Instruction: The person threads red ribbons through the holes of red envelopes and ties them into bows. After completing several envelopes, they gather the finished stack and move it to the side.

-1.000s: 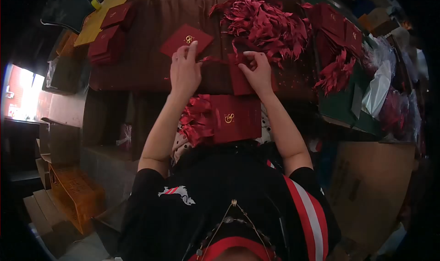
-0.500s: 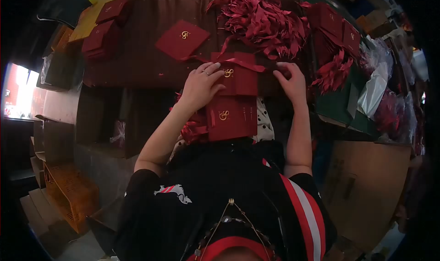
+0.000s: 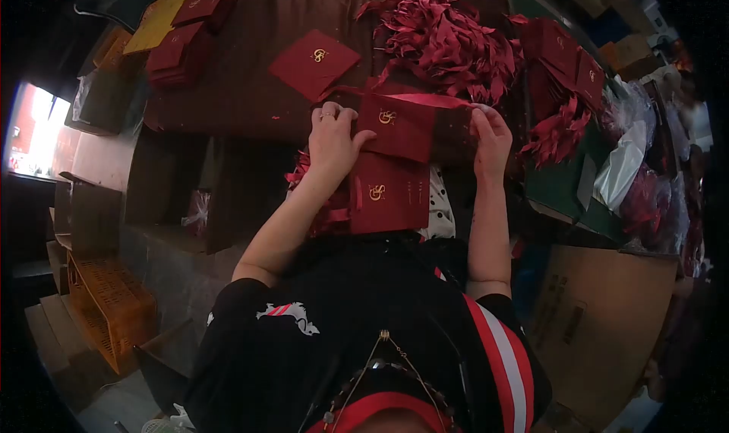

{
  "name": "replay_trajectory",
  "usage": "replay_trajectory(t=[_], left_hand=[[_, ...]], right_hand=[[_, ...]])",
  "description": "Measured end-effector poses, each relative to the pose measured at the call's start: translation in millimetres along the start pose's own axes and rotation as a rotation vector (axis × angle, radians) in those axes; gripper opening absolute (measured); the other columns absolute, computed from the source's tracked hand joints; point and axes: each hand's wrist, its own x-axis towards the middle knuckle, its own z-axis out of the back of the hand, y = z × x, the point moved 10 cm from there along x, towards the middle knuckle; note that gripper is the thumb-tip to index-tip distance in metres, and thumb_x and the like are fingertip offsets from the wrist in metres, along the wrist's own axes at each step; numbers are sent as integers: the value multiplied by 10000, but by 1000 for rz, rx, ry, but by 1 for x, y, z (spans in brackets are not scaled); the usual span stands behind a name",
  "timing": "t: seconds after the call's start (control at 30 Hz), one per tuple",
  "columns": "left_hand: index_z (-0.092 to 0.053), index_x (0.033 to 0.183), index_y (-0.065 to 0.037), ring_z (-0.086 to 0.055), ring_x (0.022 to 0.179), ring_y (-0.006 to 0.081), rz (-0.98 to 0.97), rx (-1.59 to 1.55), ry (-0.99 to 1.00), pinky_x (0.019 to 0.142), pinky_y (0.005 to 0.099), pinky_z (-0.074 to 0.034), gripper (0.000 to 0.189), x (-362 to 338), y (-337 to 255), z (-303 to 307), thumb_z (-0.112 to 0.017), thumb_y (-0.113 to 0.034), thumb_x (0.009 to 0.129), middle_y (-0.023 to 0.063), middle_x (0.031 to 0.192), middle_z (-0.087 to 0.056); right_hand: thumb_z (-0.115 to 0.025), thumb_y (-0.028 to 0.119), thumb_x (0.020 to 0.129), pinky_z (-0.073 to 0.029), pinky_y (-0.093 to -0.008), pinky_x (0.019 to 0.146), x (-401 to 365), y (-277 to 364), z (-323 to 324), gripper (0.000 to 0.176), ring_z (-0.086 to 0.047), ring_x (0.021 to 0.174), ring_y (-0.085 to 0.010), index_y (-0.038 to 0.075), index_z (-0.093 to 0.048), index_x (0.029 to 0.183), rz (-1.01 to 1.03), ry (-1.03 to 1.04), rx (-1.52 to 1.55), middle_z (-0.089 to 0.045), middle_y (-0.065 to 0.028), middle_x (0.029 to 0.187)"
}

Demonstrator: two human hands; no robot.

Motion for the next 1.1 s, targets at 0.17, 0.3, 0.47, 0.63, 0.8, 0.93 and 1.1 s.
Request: replay_trajectory(t=[0.17, 0.3, 0.47, 0.63, 0.8, 0.93, 1.1], left_hand=[[-636, 985, -66, -542, 1064, 338, 49, -47, -39, 843, 446, -511, 422, 0, 4, -4, -820, -382, 775, 120, 1091, -555], [-637, 924, -65, -567, 1028, 336, 78, -42, -28, 814, 445, -517, 419, 0, 7, -1, -819, -409, 770, 122, 1044, -576], [-658, 763, -57, -642, 881, 326, 177, -30, 125, 776, 428, -527, 453, 7, 19, -11, -818, -481, 748, 117, 897, -631], [-685, 801, -43, -652, 895, 310, 250, -100, 213, 786, 421, -523, 408, 11, 22, -10, -817, -428, 779, 118, 898, -639], [-700, 864, -30, -650, 941, 303, 250, -284, 215, 826, 407, -518, 290, 5, 29, -9, -783, -306, 828, 119, 934, -649], [-713, 922, -32, -659, 968, 300, 278, -360, 192, 844, 396, -519, 246, 1, 29, -4, -766, -253, 828, 121, 984, -666], [-726, 971, -40, -678, 886, 259, 277, -406, 127, 798, 371, -532, 245, -4, 29, -3, -774, -233, 828, 111, 972, -677]], right_hand=[[-639, 120, 1006, -471, -259, 657, 2, 14, -55, 209, -578, 832, -104, 73, -649, 1209, 24, 143, 647, -682, -53, 1154], [-610, 130, 1024, -473, -264, 672, 1, 31, -80, 203, -578, 848, -103, 87, -652, 1218, 48, 213, 669, -682, -44, 1142], [-507, 103, 1057, -485, -279, 772, -7, 34, -91, 265, -565, 905, -102, 62, -597, 1303, 62, 245, 535, -623, -26, 1148], [-456, 55, 1052, -490, -284, 860, -11, 36, -87, 344, -556, 913, -100, 24, -535, 1386, 183, 157, 140, -555, -21, 1117], [-510, 29, 1027, -479, -226, 820, -31, 31, -113, 357, -562, 911, -68, 11, -534, 1382, 198, 290, -216, -539, -15, 1060], [-646, -27, 917, -469, -190, 817, -43, 7, -124, 441, -557, 918, -45, 51, -571, 1344, 158, 276, -419, -578, 18, 1035], [-665, 5, 891, -517, -319, 808, -52, 5, -153, 390, -645, 914, -201, 45, -587, 1272, 402, 382, -571, -630, -76, 985]])
